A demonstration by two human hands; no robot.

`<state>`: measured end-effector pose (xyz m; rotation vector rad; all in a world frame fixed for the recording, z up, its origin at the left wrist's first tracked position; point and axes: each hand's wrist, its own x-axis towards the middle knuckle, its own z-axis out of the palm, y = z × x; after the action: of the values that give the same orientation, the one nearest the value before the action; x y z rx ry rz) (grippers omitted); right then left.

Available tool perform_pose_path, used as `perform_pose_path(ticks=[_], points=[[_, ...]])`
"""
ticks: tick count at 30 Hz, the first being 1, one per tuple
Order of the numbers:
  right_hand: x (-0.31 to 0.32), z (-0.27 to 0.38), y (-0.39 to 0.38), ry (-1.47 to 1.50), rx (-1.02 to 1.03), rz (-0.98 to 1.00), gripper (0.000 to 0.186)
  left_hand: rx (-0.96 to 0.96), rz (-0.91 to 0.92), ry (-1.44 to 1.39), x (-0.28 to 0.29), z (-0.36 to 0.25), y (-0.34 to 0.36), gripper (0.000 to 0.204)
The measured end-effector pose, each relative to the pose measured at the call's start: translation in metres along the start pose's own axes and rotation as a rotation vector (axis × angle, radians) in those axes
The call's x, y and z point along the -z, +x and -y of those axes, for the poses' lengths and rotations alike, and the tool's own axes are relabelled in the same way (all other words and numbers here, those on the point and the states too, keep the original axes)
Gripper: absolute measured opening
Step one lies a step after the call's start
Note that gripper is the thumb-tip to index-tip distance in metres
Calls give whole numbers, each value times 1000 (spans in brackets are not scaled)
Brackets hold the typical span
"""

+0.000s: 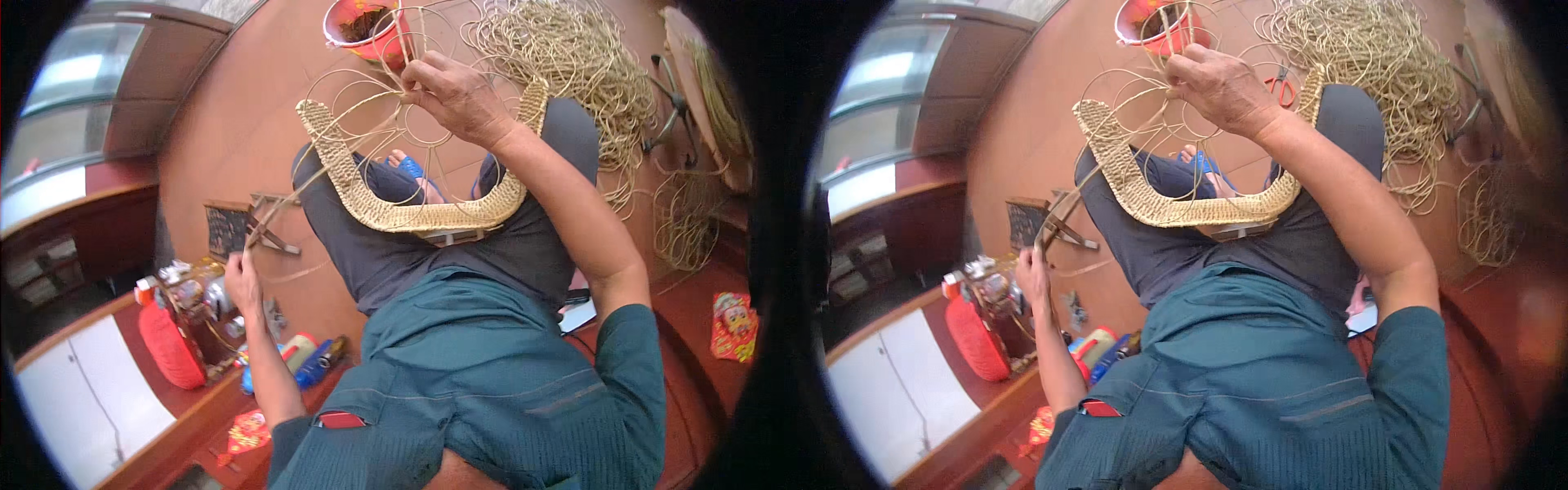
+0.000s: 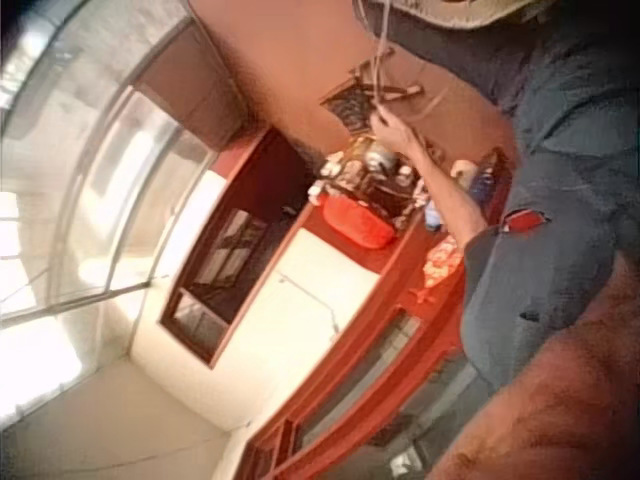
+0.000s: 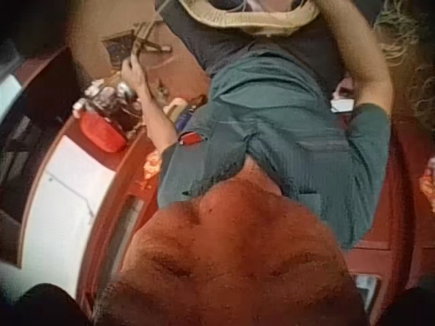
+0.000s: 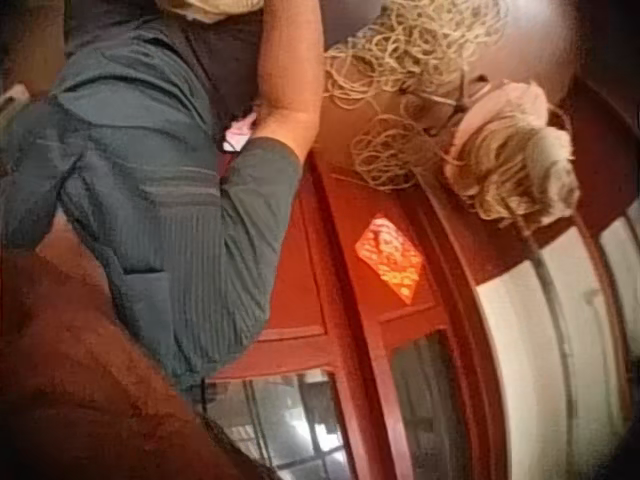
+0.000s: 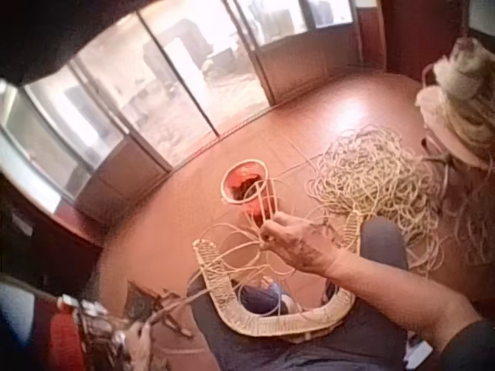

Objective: The recorder is weaving a basket using bamboo strips.

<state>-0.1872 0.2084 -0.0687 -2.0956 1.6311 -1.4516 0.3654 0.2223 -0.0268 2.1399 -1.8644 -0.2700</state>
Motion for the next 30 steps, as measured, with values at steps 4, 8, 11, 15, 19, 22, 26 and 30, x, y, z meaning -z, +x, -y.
perform_pose_path(ticks=[4, 8, 11, 15, 19, 22, 26, 30], points=[[0, -1, -3, 27, -18, 18, 20, 259, -19, 509, 63, 140, 14, 48], [1, 1, -4, 21, -27, 16, 21, 183, 259, 861, 89, 116, 37, 37], [-3, 7, 5, 26, -26, 44, 22, -210, 166, 30, 43, -27, 47, 26], [1, 12, 4, 7, -86, 67, 21, -75, 663, -720, -14, -254, -8, 36], [3, 18, 7, 21, -118, 84, 18, -29, 716, -1094, -79, -315, 10, 39], [6, 20, 8, -7, -112, 95, 18, -20, 640, -1361, -103, -345, 33, 32], [6, 17, 7, 15, -106, 88, 19, -302, 563, -1167, -111, -373, 69, 21], [5, 14, 5, 60, -110, 67, 18, -257, 656, -1109, -121, -396, 86, 18]])
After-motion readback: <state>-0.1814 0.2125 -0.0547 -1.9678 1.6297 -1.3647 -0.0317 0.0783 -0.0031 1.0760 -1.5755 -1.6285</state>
